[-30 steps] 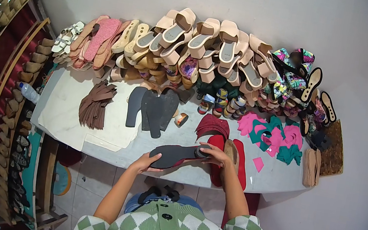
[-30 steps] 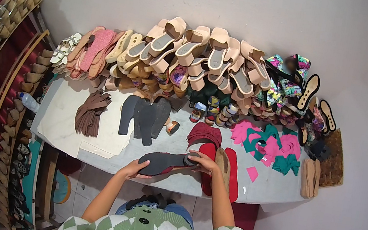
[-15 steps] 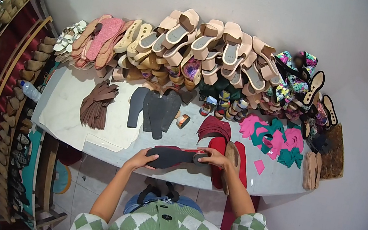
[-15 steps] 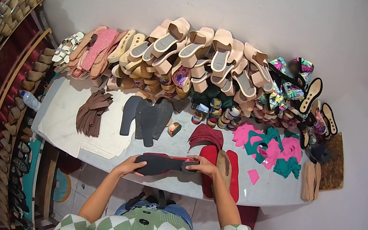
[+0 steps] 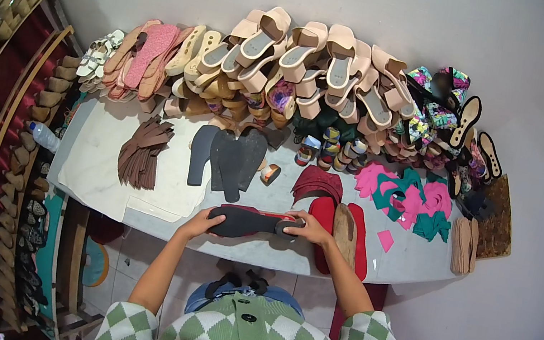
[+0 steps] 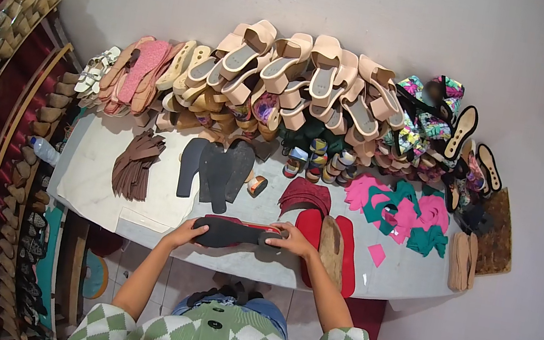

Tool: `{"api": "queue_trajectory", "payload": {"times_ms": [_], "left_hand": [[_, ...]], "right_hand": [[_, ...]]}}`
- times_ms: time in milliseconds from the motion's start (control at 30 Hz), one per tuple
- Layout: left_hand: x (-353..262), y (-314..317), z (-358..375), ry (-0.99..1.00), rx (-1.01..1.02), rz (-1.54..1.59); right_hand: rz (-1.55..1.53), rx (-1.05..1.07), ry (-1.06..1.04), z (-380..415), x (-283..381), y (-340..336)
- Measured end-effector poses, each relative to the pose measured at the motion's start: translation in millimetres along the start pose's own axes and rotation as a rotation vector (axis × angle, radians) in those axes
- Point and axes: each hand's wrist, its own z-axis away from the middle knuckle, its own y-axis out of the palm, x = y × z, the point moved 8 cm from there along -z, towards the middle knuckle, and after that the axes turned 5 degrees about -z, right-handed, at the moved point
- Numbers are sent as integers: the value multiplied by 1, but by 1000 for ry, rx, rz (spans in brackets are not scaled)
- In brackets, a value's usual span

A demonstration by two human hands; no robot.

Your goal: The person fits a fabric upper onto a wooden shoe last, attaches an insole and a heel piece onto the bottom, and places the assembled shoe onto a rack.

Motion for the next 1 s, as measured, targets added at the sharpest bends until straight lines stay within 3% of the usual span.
{"api": "queue_trajectory", "payload": {"times_ms": [267,433,500,700,800,900,1000], "left_hand": [[-3,0,-5,-4,38,-10],[0,2,-1,0,62,-13],[-1,-4,-7,150,62,-187],[-34,0,-7,522,-63,-438],[-42,4,-10,677,-190,-597],[-39,11,-5,821,-318,-800],[-45,14,0,867,-382,-866]], "right_hand": [[-155,120,205,3,6,9],[39,157,68,-6,-2,9],[31,137,-1,-4,5,11],[389,-118,-554,14,75,14],[533,-263,-620,21,77,17],[703,-303,-514,23,43,26],[722,-392,-512,26,49,27]]}}
